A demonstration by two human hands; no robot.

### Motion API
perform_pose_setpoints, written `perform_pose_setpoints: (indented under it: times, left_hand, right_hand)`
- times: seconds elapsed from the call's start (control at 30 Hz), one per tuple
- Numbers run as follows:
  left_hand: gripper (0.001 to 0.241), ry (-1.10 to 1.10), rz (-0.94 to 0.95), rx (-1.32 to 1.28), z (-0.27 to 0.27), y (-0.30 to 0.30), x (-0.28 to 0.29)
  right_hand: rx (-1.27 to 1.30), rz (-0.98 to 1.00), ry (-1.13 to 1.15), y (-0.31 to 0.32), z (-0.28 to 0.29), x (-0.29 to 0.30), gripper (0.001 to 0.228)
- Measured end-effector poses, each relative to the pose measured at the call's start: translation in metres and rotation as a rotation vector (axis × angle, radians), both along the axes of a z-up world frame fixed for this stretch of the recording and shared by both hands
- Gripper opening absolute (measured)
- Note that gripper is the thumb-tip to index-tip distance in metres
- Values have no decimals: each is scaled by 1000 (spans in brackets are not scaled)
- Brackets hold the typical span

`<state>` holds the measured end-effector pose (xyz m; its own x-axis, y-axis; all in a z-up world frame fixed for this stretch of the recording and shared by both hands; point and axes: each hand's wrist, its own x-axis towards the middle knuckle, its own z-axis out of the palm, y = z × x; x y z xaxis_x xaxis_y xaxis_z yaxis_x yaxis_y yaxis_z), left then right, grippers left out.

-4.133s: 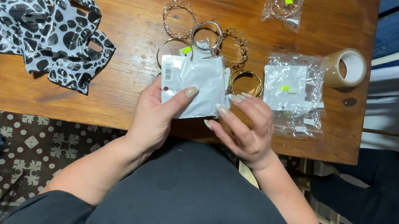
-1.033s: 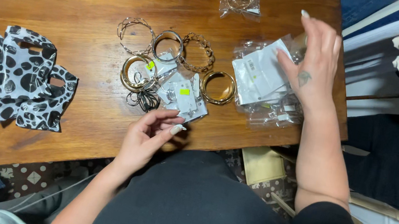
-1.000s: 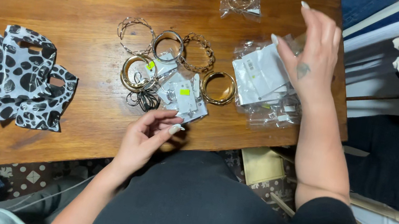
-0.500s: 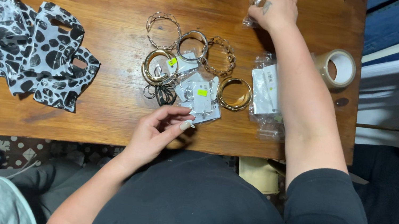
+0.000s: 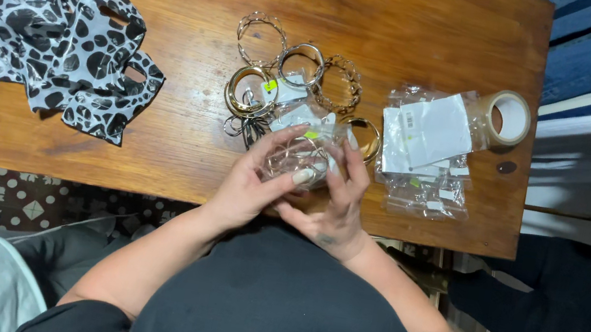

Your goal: The person packs multiple gold and silver bangle bracelets into small clear plastic bags with white backing cards. They handle each bracelet individually, place it in a bag, and set the packaged item aside on the table. Patterned fabric pieces and a roll of tape are also visible on the table.

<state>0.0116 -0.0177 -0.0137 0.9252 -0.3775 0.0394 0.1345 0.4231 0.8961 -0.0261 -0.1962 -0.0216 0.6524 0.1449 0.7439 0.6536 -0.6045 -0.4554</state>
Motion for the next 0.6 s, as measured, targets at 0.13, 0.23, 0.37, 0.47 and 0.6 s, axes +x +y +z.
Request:
perform_pose_setpoints:
  times: [0.13, 0.23, 0.37, 0.47, 0.6]
  left_hand:
    - [64, 17, 31, 153, 5, 16, 4]
    - [62, -37, -36, 339, 14, 23, 4]
    - [61, -167, -144, 570, 29, 33, 5]
    - [63, -184, -168, 678, 20, 38, 7]
    - [57, -143, -120, 754, 3, 46, 9]
  right_hand:
    - [101, 102, -8, -37, 21, -10, 81]
    - [53, 138, 61, -43, 53, -2, 38]
    - [-42, 148, 192, -33, 74, 13, 27]
    - [-14, 211, 311, -36, 81, 11, 13]
    - [74, 423, 512, -46, 85, 13, 22]
